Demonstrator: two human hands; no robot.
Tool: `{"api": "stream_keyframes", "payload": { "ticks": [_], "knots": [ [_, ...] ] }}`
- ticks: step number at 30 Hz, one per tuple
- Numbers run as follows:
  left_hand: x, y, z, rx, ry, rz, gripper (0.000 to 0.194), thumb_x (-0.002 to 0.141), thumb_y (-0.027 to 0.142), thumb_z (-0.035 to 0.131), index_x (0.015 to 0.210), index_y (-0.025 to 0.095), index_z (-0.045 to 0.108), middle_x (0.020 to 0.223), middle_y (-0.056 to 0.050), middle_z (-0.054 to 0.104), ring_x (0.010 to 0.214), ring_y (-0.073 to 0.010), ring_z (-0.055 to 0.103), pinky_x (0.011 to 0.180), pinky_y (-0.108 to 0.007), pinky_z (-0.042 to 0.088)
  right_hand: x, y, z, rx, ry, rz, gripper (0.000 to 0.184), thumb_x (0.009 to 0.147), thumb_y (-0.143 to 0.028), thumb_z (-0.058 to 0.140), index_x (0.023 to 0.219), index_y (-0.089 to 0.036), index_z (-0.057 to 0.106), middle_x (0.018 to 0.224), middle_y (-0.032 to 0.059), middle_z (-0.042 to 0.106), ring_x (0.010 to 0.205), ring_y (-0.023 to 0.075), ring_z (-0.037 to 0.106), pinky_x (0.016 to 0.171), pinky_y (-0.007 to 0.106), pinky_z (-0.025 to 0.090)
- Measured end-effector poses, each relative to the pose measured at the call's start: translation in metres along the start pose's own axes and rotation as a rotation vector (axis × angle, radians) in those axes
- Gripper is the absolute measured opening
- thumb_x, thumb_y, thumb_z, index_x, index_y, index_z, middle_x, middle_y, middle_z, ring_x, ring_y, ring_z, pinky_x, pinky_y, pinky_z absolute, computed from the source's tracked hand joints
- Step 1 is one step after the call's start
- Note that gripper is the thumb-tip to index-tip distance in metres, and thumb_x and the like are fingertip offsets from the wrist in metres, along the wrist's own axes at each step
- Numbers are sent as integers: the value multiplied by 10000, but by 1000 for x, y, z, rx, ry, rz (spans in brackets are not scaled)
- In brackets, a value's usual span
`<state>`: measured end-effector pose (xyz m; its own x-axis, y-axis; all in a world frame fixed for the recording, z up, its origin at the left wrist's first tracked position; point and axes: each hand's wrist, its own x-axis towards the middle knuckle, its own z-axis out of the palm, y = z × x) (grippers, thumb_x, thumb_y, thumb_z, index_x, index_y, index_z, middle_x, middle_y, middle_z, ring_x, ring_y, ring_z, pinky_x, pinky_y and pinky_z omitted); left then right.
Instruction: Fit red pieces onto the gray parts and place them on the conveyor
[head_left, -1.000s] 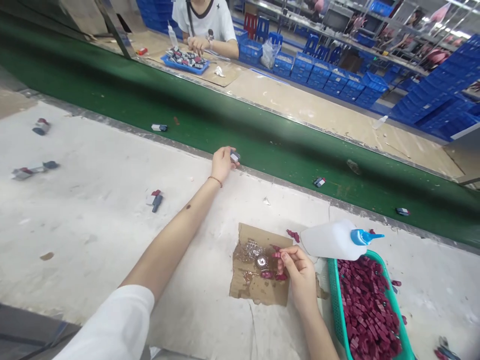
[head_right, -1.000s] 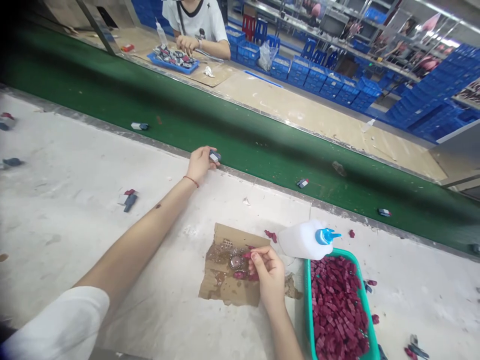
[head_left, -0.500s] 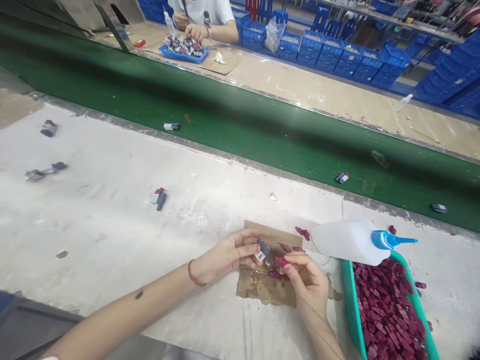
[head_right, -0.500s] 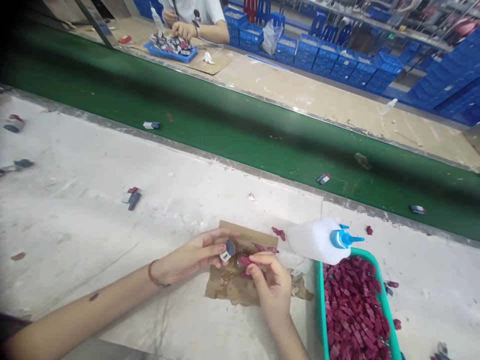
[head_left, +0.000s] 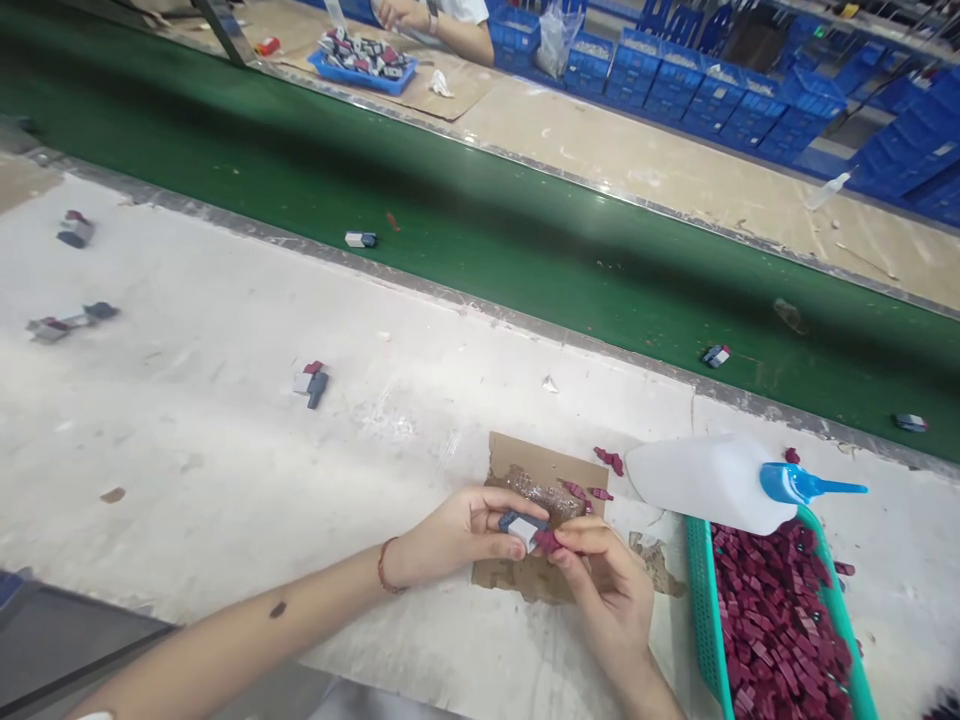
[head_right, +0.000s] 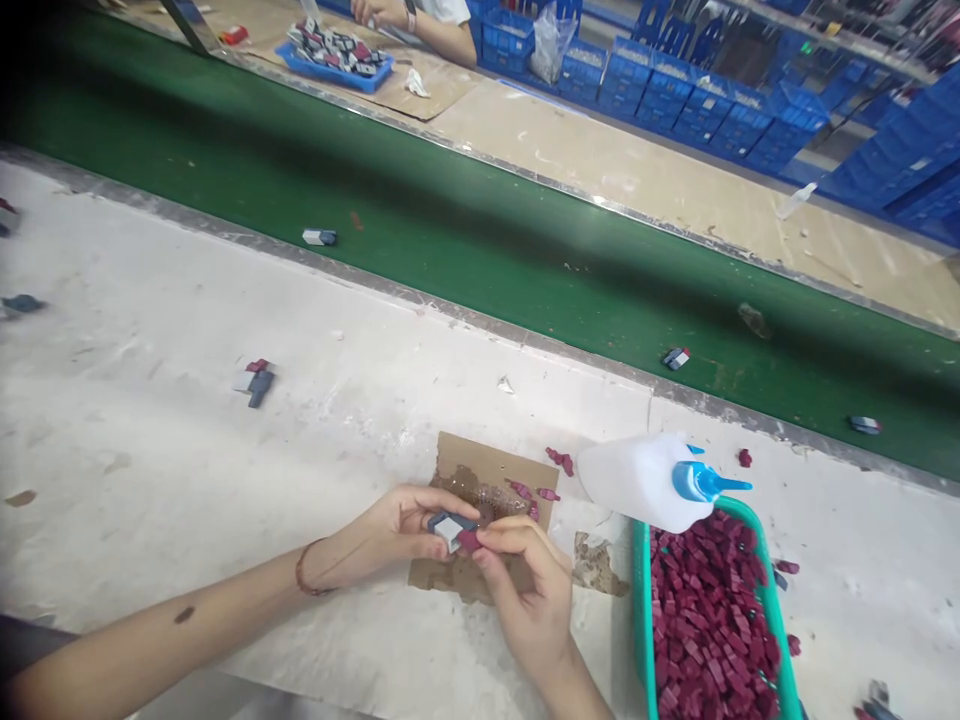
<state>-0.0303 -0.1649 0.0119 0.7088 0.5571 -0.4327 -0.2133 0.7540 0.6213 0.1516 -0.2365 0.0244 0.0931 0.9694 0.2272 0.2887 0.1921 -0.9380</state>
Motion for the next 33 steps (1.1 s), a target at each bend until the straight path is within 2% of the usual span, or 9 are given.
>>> {"api": "stream_keyframes", "payload": {
  "ticks": [6,11,18,21,23,25,27,30,33],
  "knots": [
    [-2,-3,1,-10,18,-24,352,599,263,910,932,246,797,761,0,735,663,-98,642,673,-190,513,-2,-2,-1,11,-42,-23,78,926,-212,648,895,-229,718,808,54,718,731,190,690,636,271,568],
    [-1,-6,-2,49,45,-17,394,581,282,914,944,193,789,778,-19,738,707,-129,656,714,-229,528,1,-5,0,-29,-91,-46,90,937,-189,620,910,-215,702,830,62,717,723,186,692,627,268,570],
    [-2,-6,0,121,46,16,441,567,394,913,921,165,785,744,-13,736,670,-110,638,675,-206,523,3,-12,2,-52,-87,-76,104,932,-150,604,893,-214,676,803,45,699,693,177,674,614,264,558],
    [-1,-10,3,135,43,22,484,602,483,879,941,155,768,758,-35,743,670,-128,660,656,-223,541,3,-11,4,-118,-58,-102,138,943,-139,554,970,-228,657,821,34,665,722,173,650,621,262,546],
    [-2,-12,6,135,27,12,528,642,538,839,988,151,746,792,-58,752,683,-153,684,642,-245,558,2,-11,6,-230,-57,-162,211,948,-190,531,1134,-229,624,916,64,656,831,210,647,687,312,557],
    [-3,-14,10,149,1,26,521,721,574,771,1009,142,735,817,-80,757,710,-168,699,661,-259,571,0,-9,10,-382,-76,-223,404,934,-262,540,1334,-207,519,1079,117,634,996,270,620,801,400,551],
    [-5,-14,14,181,-30,67,482,806,571,695,993,130,740,833,-93,759,739,-169,704,717,-265,574,-2,-7,15,-516,-88,-248,577,917,-315,560,1455,-187,393,1196,150,593,1093,309,581,875,460,524],
    [-8,-14,17,220,-48,126,437,859,535,655,1014,136,743,881,-94,763,780,-177,707,784,-278,570,-5,-2,20,-609,-54,-207,683,919,-342,564,1519,-197,272,1219,151,585,1063,308,588,859,460,523],
    [-10,-15,19,272,-43,167,418,890,509,624,1078,152,734,956,-93,760,854,-201,704,847,-305,556,-5,1,22,-650,-23,-162,684,922,-357,547,1519,-203,252,1197,143,599,1029,307,598,832,458,523]
  ]
}}
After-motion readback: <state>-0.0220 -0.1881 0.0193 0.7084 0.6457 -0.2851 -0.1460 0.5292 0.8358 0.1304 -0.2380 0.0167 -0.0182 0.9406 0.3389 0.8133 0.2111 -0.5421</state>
